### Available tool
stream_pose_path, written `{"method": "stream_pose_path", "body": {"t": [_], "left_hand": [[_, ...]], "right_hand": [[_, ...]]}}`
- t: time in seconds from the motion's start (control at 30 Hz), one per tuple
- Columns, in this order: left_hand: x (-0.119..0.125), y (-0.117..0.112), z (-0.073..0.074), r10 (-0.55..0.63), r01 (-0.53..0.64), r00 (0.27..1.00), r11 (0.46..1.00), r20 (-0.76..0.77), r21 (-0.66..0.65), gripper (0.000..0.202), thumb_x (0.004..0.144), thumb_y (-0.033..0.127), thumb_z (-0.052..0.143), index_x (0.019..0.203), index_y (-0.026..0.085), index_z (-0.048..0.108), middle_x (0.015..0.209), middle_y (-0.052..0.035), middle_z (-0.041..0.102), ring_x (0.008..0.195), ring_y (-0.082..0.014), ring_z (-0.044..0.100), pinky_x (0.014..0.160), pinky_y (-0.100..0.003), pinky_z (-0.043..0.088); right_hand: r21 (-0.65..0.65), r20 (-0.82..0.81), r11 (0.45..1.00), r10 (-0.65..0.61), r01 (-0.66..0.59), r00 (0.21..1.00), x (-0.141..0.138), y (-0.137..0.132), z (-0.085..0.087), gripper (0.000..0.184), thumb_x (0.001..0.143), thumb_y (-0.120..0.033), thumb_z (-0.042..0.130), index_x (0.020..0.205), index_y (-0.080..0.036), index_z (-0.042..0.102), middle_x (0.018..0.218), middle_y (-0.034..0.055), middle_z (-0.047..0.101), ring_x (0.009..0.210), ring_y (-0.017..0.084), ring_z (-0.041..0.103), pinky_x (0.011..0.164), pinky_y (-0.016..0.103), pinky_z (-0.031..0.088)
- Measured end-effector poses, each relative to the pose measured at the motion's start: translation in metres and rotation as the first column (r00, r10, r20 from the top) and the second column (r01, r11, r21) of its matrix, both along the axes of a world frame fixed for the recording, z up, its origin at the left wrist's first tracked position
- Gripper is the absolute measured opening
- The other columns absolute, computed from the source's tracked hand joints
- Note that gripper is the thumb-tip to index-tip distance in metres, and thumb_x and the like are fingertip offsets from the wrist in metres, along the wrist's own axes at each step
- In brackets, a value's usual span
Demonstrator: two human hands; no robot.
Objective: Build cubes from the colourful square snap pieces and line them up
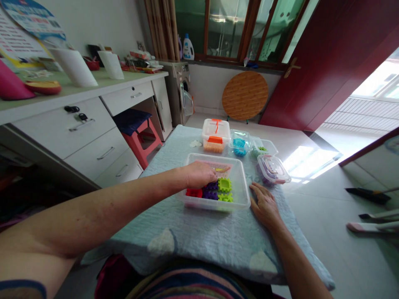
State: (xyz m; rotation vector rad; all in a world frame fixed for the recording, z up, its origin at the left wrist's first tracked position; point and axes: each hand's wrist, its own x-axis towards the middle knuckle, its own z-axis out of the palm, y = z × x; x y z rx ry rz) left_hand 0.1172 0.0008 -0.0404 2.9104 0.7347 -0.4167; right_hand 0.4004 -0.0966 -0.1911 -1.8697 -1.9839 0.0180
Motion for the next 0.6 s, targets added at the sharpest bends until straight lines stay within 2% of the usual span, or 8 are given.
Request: {"method": "stream_pose_path", "body": {"t": [0.07, 0.13, 0.3, 0.43, 0.5, 0.6], "left_hand": [[0.004, -0.001, -0.001, -0.004, 0.002, 0.997, 1.0, -0.072, -0.031, 0.024, 0.086, 0.016, 0.054, 0.099, 0.022, 0.073, 0.11, -0.0061, 0.073, 0.099, -0.0211, 0.065, 0.083, -0.027, 0.045], [0.005, -0.001, -0.002, 0.046, -0.049, 0.994, 0.998, -0.103, -0.026, 0.023, 0.087, 0.017, 0.053, 0.097, 0.02, 0.074, 0.107, -0.0081, 0.074, 0.096, -0.022, 0.066, 0.081, -0.028, 0.045], [0.002, 0.001, -0.004, 0.158, -0.158, 0.987, 0.987, -0.014, -0.018, 0.022, 0.083, 0.012, 0.055, 0.085, 0.017, 0.076, 0.098, -0.0093, 0.076, 0.088, -0.0228, 0.067, 0.076, -0.029, 0.045], [-0.001, 0.003, -0.004, 0.124, -0.124, 0.992, 0.992, 0.003, -0.011, 0.022, 0.082, 0.011, 0.055, 0.086, 0.018, 0.076, 0.097, -0.0093, 0.075, 0.087, -0.023, 0.067, 0.074, -0.029, 0.046], [-0.006, 0.003, 0.0, 0.111, -0.11, 0.992, 0.994, 0.057, -0.004, 0.025, 0.082, 0.011, 0.054, 0.092, 0.019, 0.075, 0.099, -0.0083, 0.075, 0.088, -0.0226, 0.067, 0.075, -0.029, 0.047], [-0.021, 0.004, 0.007, 0.117, -0.127, 0.962, 0.992, 0.247, 0.023, 0.036, 0.079, 0.004, 0.052, 0.102, 0.021, 0.073, 0.102, -0.0058, 0.074, 0.093, -0.0205, 0.066, 0.079, -0.028, 0.048]], "right_hand": [[0.006, -0.006, 1.0, -0.002, 0.002, 1.0, 0.0, 0.0, 0.0, 0.043, 0.09, -0.034, 0.044, 0.125, -0.015, 0.06, 0.136, 0.0138, 0.058, 0.128, 0.027, 0.051, 0.108, 0.046, 0.039], [0.014, -0.011, 1.0, 0.001, -0.001, 1.0, 0.0, -0.001, 0.0, 0.043, 0.09, -0.034, 0.044, 0.125, -0.015, 0.06, 0.135, 0.0137, 0.059, 0.127, 0.027, 0.051, 0.107, 0.047, 0.04], [0.025, -0.014, 1.0, 0.013, -0.012, 1.0, 0.0, -0.001, 0.0, 0.043, 0.09, -0.032, 0.044, 0.125, -0.015, 0.06, 0.135, 0.0134, 0.059, 0.127, 0.027, 0.052, 0.108, 0.046, 0.039], [0.02, -0.001, 1.0, 0.012, -0.012, 1.0, 0.001, 0.0, 0.0, 0.043, 0.09, -0.033, 0.043, 0.125, -0.014, 0.06, 0.134, 0.0141, 0.059, 0.126, 0.028, 0.052, 0.108, 0.047, 0.04], [0.023, 0.001, 1.0, 0.013, -0.013, 1.0, 0.001, 0.0, -0.001, 0.043, 0.09, -0.034, 0.043, 0.124, -0.014, 0.06, 0.134, 0.0143, 0.059, 0.126, 0.028, 0.053, 0.107, 0.047, 0.04], [0.028, -0.001, 1.0, 0.011, -0.011, 1.0, 0.001, 0.0, -0.002, 0.042, 0.09, -0.034, 0.043, 0.124, -0.015, 0.06, 0.134, 0.0138, 0.059, 0.126, 0.027, 0.053, 0.107, 0.047, 0.04]]}}
